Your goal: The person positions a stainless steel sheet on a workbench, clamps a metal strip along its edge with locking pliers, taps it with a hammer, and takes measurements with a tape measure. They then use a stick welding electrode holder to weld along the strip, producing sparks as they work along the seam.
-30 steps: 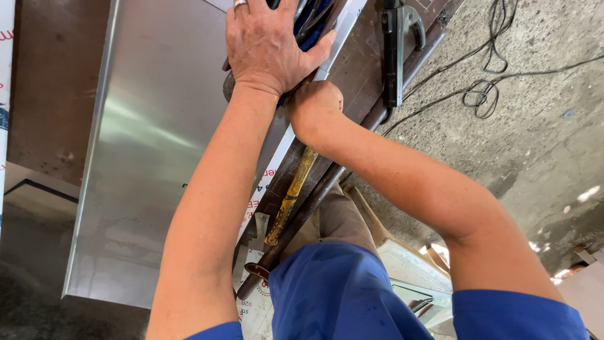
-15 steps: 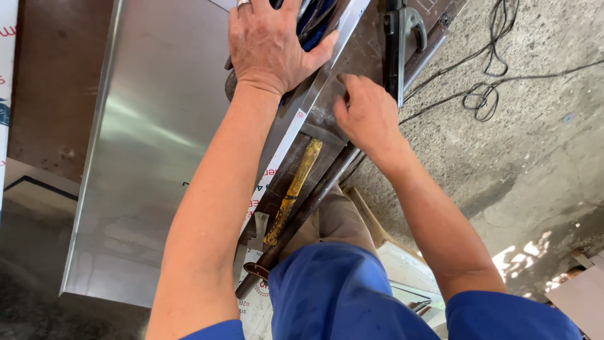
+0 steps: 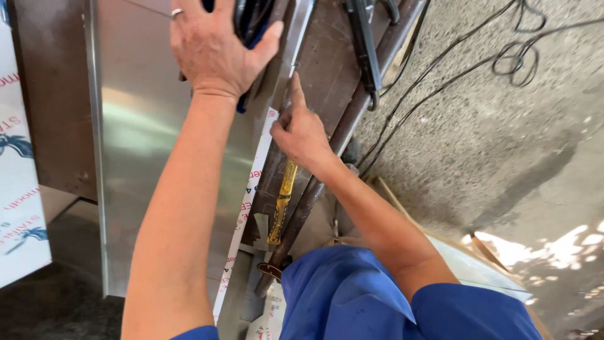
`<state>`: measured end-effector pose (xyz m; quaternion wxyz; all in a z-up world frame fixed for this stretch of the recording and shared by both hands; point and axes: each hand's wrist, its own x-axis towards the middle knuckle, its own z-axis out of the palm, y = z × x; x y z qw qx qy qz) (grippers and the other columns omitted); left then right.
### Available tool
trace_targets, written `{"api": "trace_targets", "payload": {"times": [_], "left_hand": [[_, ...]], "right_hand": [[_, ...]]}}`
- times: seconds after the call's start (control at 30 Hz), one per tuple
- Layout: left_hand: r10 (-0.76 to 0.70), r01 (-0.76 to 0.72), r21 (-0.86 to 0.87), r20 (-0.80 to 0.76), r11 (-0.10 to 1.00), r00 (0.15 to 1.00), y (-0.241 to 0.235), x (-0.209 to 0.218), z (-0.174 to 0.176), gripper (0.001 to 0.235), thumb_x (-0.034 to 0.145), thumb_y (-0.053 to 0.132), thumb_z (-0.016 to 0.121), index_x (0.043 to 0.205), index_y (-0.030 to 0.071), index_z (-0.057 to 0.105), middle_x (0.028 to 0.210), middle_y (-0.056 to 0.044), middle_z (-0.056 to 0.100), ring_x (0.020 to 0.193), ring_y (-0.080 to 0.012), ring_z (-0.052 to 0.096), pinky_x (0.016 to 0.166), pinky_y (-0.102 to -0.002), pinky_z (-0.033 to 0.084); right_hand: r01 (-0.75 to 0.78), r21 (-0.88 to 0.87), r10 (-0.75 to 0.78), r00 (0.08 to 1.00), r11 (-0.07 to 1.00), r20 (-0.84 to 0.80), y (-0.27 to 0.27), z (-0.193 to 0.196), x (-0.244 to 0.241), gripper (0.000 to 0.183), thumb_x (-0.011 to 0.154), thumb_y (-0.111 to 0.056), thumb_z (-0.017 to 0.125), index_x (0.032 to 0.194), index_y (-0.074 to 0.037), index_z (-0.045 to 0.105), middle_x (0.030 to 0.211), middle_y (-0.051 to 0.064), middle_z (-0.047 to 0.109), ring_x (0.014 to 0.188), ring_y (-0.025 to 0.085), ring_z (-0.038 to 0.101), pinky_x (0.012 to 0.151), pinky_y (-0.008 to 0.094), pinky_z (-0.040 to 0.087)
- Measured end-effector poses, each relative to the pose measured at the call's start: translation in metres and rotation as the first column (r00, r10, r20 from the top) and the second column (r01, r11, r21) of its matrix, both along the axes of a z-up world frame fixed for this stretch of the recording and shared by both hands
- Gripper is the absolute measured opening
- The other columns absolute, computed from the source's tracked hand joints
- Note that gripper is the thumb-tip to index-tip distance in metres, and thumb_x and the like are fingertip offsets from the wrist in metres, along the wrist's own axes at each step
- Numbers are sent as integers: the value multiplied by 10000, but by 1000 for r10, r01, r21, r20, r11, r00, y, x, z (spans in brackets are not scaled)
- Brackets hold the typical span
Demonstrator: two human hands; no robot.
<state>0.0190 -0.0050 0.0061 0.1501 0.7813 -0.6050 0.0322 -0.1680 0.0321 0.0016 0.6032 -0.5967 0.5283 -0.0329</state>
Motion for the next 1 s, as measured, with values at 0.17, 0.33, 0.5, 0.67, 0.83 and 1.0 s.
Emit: {"api": "trace_targets", "payload": {"times": [0.17, 0.33, 0.5, 0.67, 0.83, 1.0], "left_hand": [[-24, 22, 51, 45, 998, 999, 3, 0, 7, 676, 815, 588, 829, 1282, 133, 652, 1197, -224, 537, 1026, -442, 578, 840, -543, 495], [-48, 43, 54, 98, 998, 994, 6, 3, 7, 736, 814, 546, 790, 1379, 126, 578, 1328, -214, 502, 1120, -445, 561, 900, -544, 500], [-18, 13, 80, 61, 997, 998, 14, 16, -7, 820, 883, 615, 733, 1553, 204, 501, 1374, -152, 498, 1245, -386, 581, 1000, -504, 533], [-18, 12, 81, 70, 997, 997, 15, 18, -10, 827, 876, 603, 718, 1565, 205, 491, 1342, -147, 496, 1261, -386, 578, 1021, -499, 538], [15, -19, 59, 73, 998, 997, 10, 10, -2, 788, 852, 573, 728, 1494, 161, 533, 1375, -175, 495, 1225, -412, 577, 987, -520, 522], [26, -27, 15, 46, 1000, 999, 4, 1, 5, 661, 841, 649, 815, 1240, 140, 681, 1129, -205, 587, 1026, -429, 596, 823, -542, 497]], "right_hand": [[109, 181, -150, 962, 977, 229, -2, -31, -5, 1026, 811, -111, 634, 1650, -60, 45, 766, 114, 713, 722, 260, 689, 728, 357, 580], [86, 124, -117, 956, 989, 268, -5, -25, -6, 1043, 821, -138, 677, 1640, -60, 34, 772, 98, 708, 720, 244, 702, 737, 352, 573], [90, 241, -169, 928, 966, 331, -19, -18, -9, 1080, 801, -155, 675, 1632, -90, -13, 762, 125, 714, 735, 259, 700, 762, 366, 558], [71, 209, -139, 934, 975, 331, -11, -25, -11, 1014, 832, -166, 678, 1633, -77, 63, 790, 130, 722, 744, 260, 705, 768, 367, 565], [64, 45, -73, 963, 997, 259, -14, -25, -30, 728, 859, -178, 681, 1534, -50, 438, 807, 137, 699, 741, 247, 707, 762, 354, 575], [117, -626, 65, 963, 771, 260, -63, -4, -54, 298, 932, -58, 742, 1218, -3, 679, 907, 112, 610, 792, 238, 634, 683, 364, 526]]}}
